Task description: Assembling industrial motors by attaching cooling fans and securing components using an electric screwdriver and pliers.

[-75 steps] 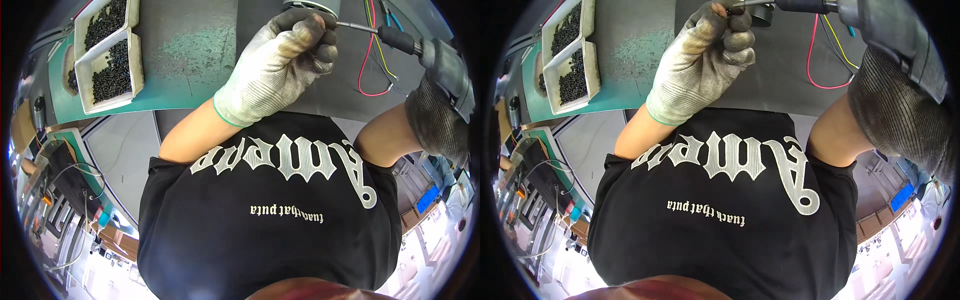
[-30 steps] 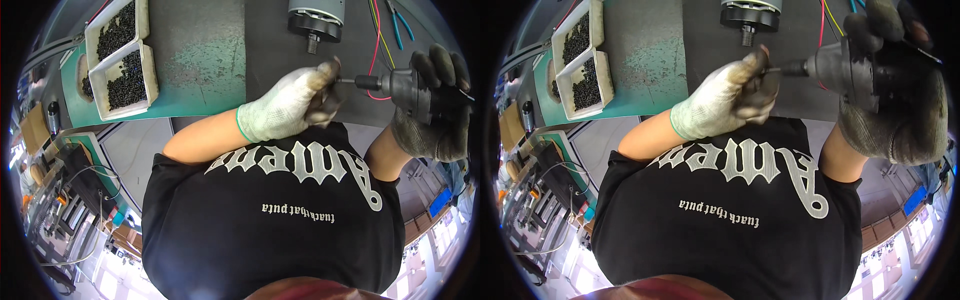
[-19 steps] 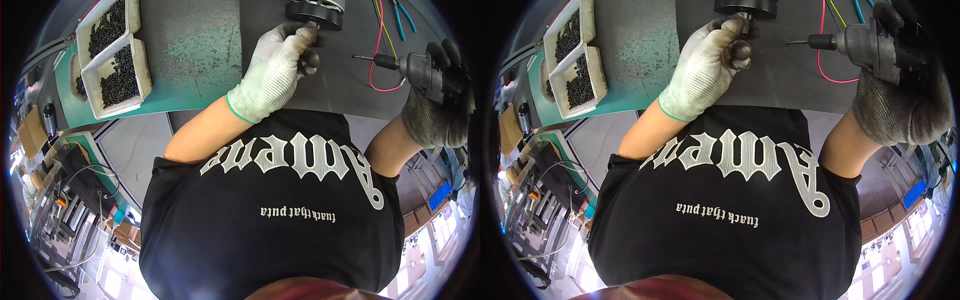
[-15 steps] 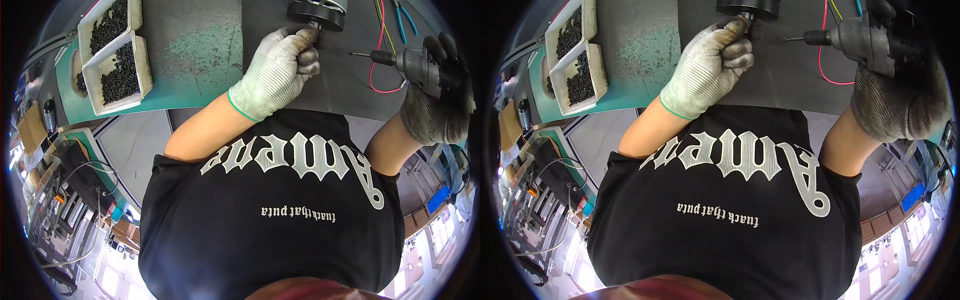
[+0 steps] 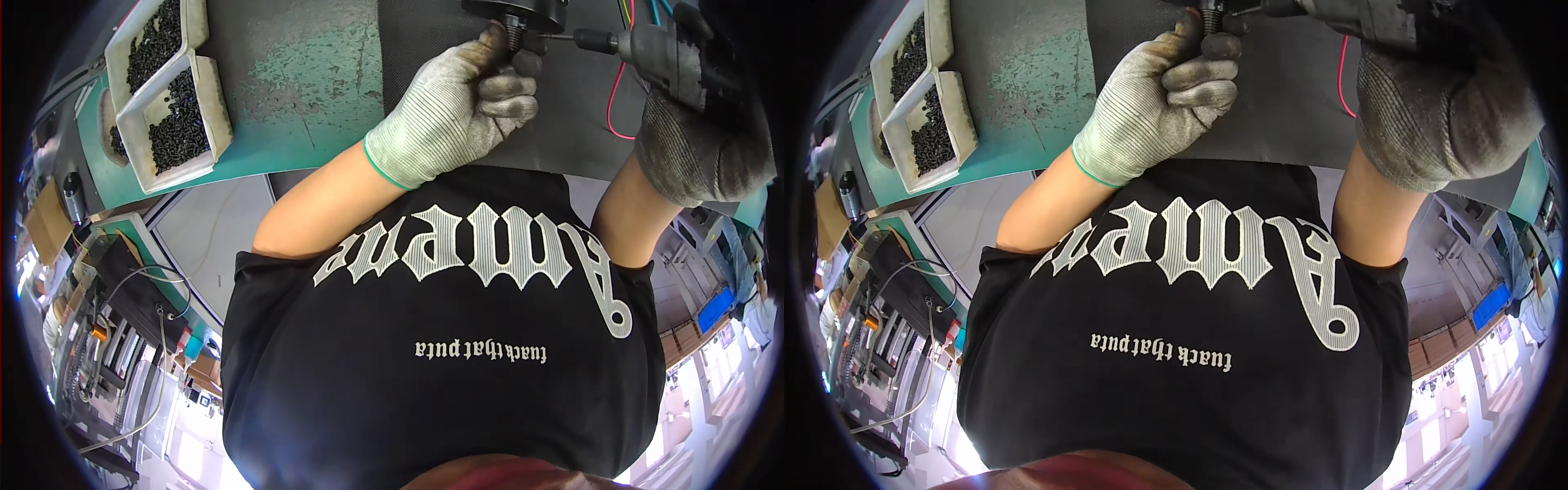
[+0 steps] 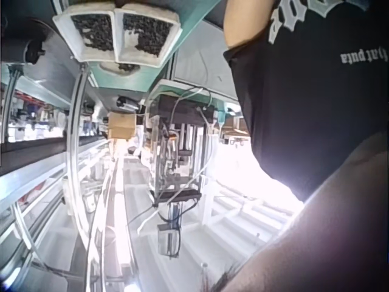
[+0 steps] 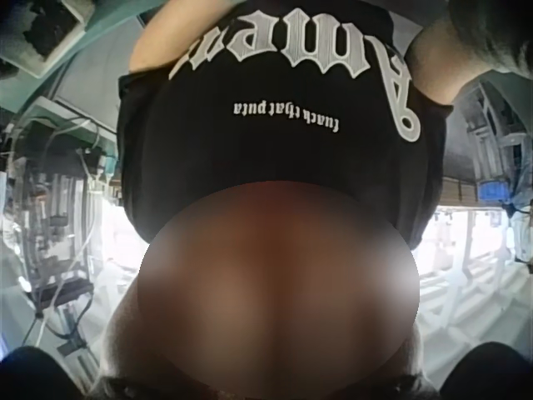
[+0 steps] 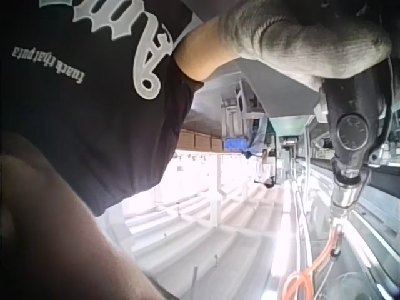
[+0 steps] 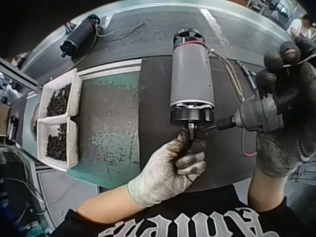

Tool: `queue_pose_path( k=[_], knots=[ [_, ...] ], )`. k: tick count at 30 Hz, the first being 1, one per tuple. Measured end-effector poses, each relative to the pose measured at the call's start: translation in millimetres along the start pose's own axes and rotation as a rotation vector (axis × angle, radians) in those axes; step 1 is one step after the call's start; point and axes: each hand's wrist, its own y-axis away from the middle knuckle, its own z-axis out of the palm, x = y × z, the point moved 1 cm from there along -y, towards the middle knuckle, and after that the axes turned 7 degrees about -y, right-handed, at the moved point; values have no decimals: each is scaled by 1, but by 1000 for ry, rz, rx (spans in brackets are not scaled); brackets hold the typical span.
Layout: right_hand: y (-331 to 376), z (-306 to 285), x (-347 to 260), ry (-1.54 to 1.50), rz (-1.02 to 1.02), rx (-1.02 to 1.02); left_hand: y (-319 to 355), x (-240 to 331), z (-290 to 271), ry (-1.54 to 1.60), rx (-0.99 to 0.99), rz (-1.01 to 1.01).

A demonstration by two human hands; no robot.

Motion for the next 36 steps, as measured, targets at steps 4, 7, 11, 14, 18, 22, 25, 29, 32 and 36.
queue_pose_path(
  k=[4,7,11,14,18,22,25,29,32,36],
  knots=[
    [-1,-6,1,34,-14,-19,3,2,8,-21,38,-11],
    [-3,0,7,57,-15,-51,2,0,6,-127,94,3],
    [-11,20,16,87,-14,-111,1,-3,7,-258,74,41],
    [7,80,44,101,-11,-152,4,-5,8,-390,85,92],
    [8,90,49,126,-26,-183,1,-3,3,-575,-14,152],
    [1,87,47,146,-57,-195,-1,-4,9,-567,82,169],
    [11,96,55,138,-96,-222,-1,4,5,-601,26,166],
    [6,123,41,916,-344,-169,15,0,19,-788,293,207],
    [4,140,24,475,-320,-219,10,0,21,-1218,396,374],
    [11,85,-16,127,-178,-37,27,16,28,-1361,388,346]
  ],
)
